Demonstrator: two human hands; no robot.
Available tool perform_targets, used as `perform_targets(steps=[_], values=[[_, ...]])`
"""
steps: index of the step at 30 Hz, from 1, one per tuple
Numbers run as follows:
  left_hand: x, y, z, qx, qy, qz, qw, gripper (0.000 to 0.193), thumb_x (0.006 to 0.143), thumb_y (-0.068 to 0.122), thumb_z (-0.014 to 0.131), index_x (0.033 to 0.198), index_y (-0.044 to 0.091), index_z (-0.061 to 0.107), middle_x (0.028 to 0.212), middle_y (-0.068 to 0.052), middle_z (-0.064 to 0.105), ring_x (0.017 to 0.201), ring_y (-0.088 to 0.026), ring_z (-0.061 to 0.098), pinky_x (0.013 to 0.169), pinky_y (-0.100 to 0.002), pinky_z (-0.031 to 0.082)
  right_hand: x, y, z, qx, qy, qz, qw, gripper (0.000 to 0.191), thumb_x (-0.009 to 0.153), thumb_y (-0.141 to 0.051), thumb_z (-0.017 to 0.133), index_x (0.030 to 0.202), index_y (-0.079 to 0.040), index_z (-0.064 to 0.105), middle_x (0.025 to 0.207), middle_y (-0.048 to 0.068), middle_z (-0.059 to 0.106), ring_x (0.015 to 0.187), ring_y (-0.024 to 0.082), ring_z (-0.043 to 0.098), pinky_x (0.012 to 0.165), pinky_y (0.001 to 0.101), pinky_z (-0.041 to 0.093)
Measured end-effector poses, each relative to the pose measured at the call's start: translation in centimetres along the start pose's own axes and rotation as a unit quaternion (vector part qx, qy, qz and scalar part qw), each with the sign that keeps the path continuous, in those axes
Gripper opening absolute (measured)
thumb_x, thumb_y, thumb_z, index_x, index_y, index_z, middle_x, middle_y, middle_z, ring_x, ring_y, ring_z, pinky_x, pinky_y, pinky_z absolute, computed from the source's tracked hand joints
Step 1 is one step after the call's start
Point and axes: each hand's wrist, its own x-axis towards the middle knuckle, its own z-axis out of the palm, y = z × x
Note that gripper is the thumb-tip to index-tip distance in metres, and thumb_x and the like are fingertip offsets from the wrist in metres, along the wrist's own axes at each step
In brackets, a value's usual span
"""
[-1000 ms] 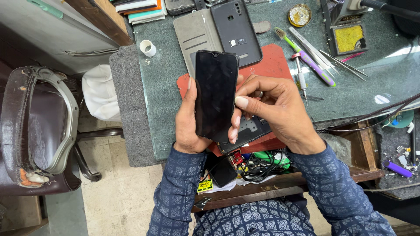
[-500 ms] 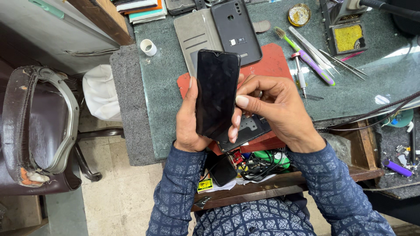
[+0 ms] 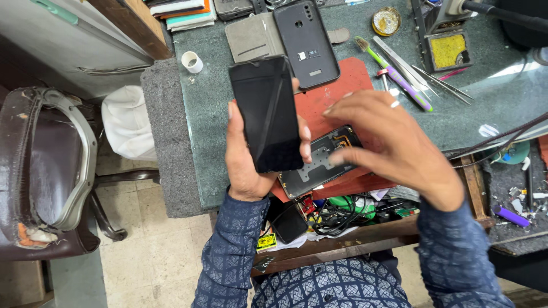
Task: The person removes a protective film from a smartphone screen, then uses tweezers to clean the edges. They connect a charging cable to test the device, then use a plastic pry tool to open the phone and remove the back cover, exposing the internal components.
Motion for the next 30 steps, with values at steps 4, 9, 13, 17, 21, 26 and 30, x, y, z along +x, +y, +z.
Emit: perform_targets(steps=[4,9,13,17,21,26,30], values=[[-0.1,0.0,-0.2,-0.035,0.014,0.042,0.998,0.093,0.107,0.070,0.030,0.165,-0.003,0.033,0.103,-0.020,0.066,0.081,-0.027,0.068,0.072,-0.042,0.058,-0.6,0.4,0.2,-0.027,-0.088,-0.013,0.996,0.082,0.067,-0.028,0.085,0.140,-0.005,0.055,0.141,0.012,0.057,0.133,0.037,0.048,0.108,0.0476,0.039],[-0.4,0.1,-0.5,-0.044,0.013,0.065,0.997,0.090,0.108,0.067,0.032,0.165,-0.002,0.032,0.104,-0.021,0.064,0.078,-0.027,0.067,0.068,-0.041,0.057,-1.4,0.7,0.9,-0.042,-0.099,0.024,0.994,0.075,0.065,-0.021,0.086,0.134,-0.011,0.058,0.135,0.006,0.059,0.128,0.033,0.053,0.106,0.0443,0.043],[-0.7,0.1,-0.6,-0.061,0.003,0.066,0.996,0.091,0.107,0.068,0.031,0.166,0.000,0.031,0.103,-0.020,0.065,0.081,-0.028,0.067,0.071,-0.043,0.056,-1.4,1.0,0.7,-0.031,-0.108,0.027,0.993,0.078,0.066,-0.024,0.088,0.135,-0.010,0.057,0.129,0.008,0.059,0.119,0.033,0.056,0.099,0.0434,0.045],[-0.8,0.1,-0.7,-0.075,-0.014,0.074,0.994,0.090,0.107,0.068,0.032,0.165,0.000,0.032,0.104,-0.020,0.065,0.077,-0.027,0.066,0.067,-0.041,0.056,-0.9,1.3,0.2,-0.039,-0.038,0.000,0.999,0.078,0.067,-0.030,0.090,0.134,-0.007,0.056,0.127,0.013,0.056,0.119,0.035,0.055,0.099,0.0440,0.046],[-0.9,0.2,-0.6,-0.075,-0.025,0.075,0.994,0.089,0.108,0.069,0.033,0.162,-0.002,0.032,0.105,-0.020,0.065,0.078,-0.026,0.067,0.068,-0.040,0.056,1.2,2.9,0.0,-0.103,0.036,-0.003,0.994,0.079,0.073,-0.032,0.091,0.136,-0.003,0.055,0.125,0.016,0.055,0.116,0.037,0.053,0.099,0.0459,0.046],[-1.0,0.0,-0.5,0.016,-0.020,0.077,0.997,0.088,0.108,0.067,0.035,0.162,-0.004,0.036,0.111,-0.019,0.066,0.088,-0.024,0.067,0.078,-0.039,0.058,4.3,4.9,0.5,-0.125,0.082,-0.003,0.989,0.077,0.079,-0.035,0.092,0.139,-0.003,0.054,0.125,0.017,0.056,0.116,0.039,0.053,0.100,0.0471,0.045],[-1.0,-0.4,-0.5,0.105,0.003,0.045,0.993,0.088,0.108,0.068,0.034,0.150,-0.009,0.045,0.120,-0.017,0.066,0.097,-0.024,0.067,0.088,-0.040,0.058,6.1,5.6,0.8,-0.131,0.081,-0.007,0.988,0.080,0.081,-0.037,0.092,0.142,-0.003,0.052,0.126,0.017,0.057,0.118,0.039,0.054,0.101,0.0479,0.044]])
